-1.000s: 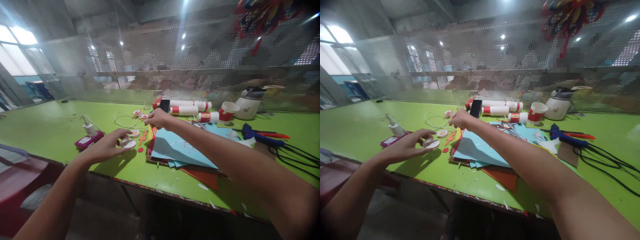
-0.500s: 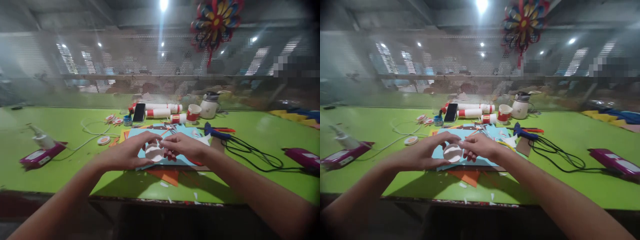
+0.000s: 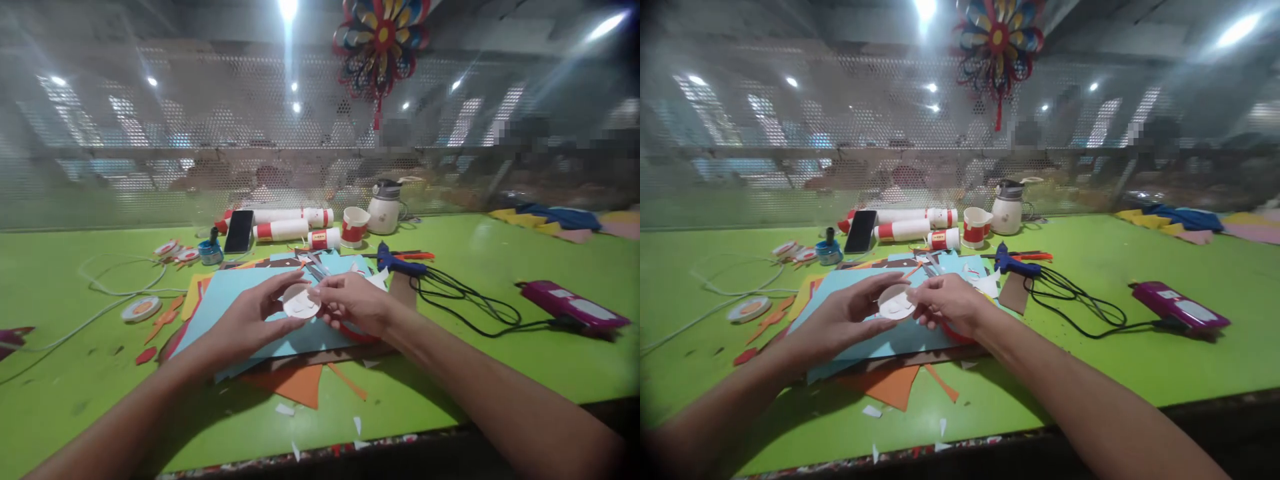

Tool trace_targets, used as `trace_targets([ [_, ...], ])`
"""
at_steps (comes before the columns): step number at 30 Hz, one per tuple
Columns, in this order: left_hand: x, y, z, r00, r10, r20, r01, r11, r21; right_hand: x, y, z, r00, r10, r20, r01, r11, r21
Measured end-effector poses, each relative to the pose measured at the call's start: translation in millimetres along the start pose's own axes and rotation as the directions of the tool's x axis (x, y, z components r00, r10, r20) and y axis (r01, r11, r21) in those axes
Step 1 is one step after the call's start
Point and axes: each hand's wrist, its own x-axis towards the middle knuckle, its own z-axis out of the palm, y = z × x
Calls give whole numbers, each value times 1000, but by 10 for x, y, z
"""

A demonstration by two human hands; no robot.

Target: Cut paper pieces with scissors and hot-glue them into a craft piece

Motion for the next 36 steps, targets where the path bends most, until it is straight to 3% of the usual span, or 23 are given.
trace_targets([
  [5, -51, -30, 41, 987, -121, -103, 120, 993, -7, 44, 64, 21, 1000, 17, 4, -18, 997, 69],
  [15, -75, -25, -30, 965, -248, -89, 243, 968, -66, 23, 70, 69, 1000, 11, 7, -11, 997, 77],
  [20, -80, -29, 25, 975, -174, -142, 156, 979, -129, 23, 78, 140, 1000, -7, -28, 6, 999, -38],
  [24, -80, -21, 11, 977, -160, -142, 146, 984, -105, -36, -57, 78, 974, -110, -197, 55, 963, -263],
  [27, -78, 14, -14, 972, -190, -138, 178, 979, -95, -51, -298, -265, 897, -271, -348, 53, 850, -524],
  [31, -75, 48, -36, 958, -220, -183, 201, 973, -115, 4, -544, -959, 779, -343, -524, -262, 582, -770],
  [34, -66, 23, -76, 961, -189, -201, 170, 980, -106, 10, -532, -1365, 759, -290, -583, -495, 324, -806],
  [36, -57, 1, -103, 960, -160, -232, 143, 986, -89, 6, -462, -1528, 757, -243, -607, -583, 171, -795],
])
